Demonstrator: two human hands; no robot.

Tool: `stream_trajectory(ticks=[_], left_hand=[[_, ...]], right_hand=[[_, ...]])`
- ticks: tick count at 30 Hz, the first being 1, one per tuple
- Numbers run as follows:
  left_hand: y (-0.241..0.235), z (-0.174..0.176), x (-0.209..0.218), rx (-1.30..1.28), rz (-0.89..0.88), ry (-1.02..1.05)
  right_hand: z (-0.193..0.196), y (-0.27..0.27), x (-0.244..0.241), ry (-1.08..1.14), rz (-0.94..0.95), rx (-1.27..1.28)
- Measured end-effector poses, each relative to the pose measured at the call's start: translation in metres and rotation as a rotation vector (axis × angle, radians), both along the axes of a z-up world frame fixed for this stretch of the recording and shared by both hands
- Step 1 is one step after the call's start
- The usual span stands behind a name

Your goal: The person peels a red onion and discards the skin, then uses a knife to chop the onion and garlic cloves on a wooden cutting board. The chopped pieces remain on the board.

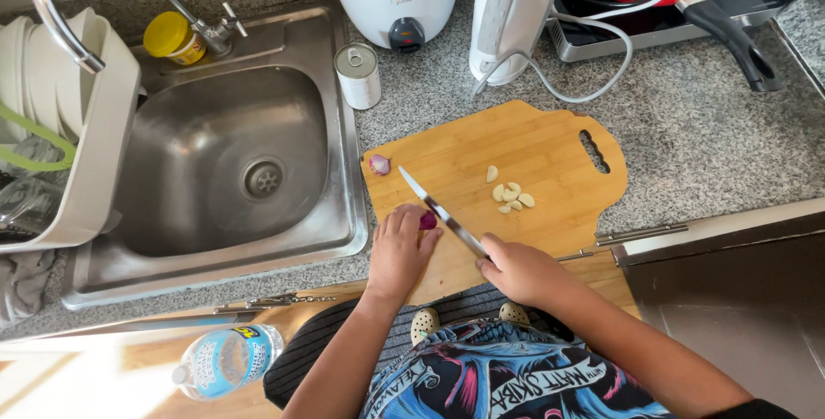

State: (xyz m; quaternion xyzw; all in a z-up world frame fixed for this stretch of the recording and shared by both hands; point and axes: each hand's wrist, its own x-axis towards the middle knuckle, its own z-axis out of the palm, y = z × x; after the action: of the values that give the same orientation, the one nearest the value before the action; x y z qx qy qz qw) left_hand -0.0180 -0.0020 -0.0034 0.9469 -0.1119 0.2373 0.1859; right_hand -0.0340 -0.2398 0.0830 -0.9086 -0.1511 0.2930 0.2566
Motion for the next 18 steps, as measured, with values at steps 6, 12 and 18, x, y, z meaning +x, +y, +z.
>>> stream_trajectory(ticks=[6, 12, 18], left_hand=[[-0.001, -0.019, 0.008, -0.087, 0.041, 0.093], [0.001, -0.014, 0.008, -0.200, -0.007, 0.009], [0.000, -0.011, 0.011, -0.258, -0.049, -0.107]], right_hand=[[-0.004, -0.003, 0.001, -0.007, 0.033, -0.045], [0.007, -0.012, 0.000, 0.125, -0.009, 0.024], [0.001, -0.009, 0.005, 0.116, 0.013, 0.027]])
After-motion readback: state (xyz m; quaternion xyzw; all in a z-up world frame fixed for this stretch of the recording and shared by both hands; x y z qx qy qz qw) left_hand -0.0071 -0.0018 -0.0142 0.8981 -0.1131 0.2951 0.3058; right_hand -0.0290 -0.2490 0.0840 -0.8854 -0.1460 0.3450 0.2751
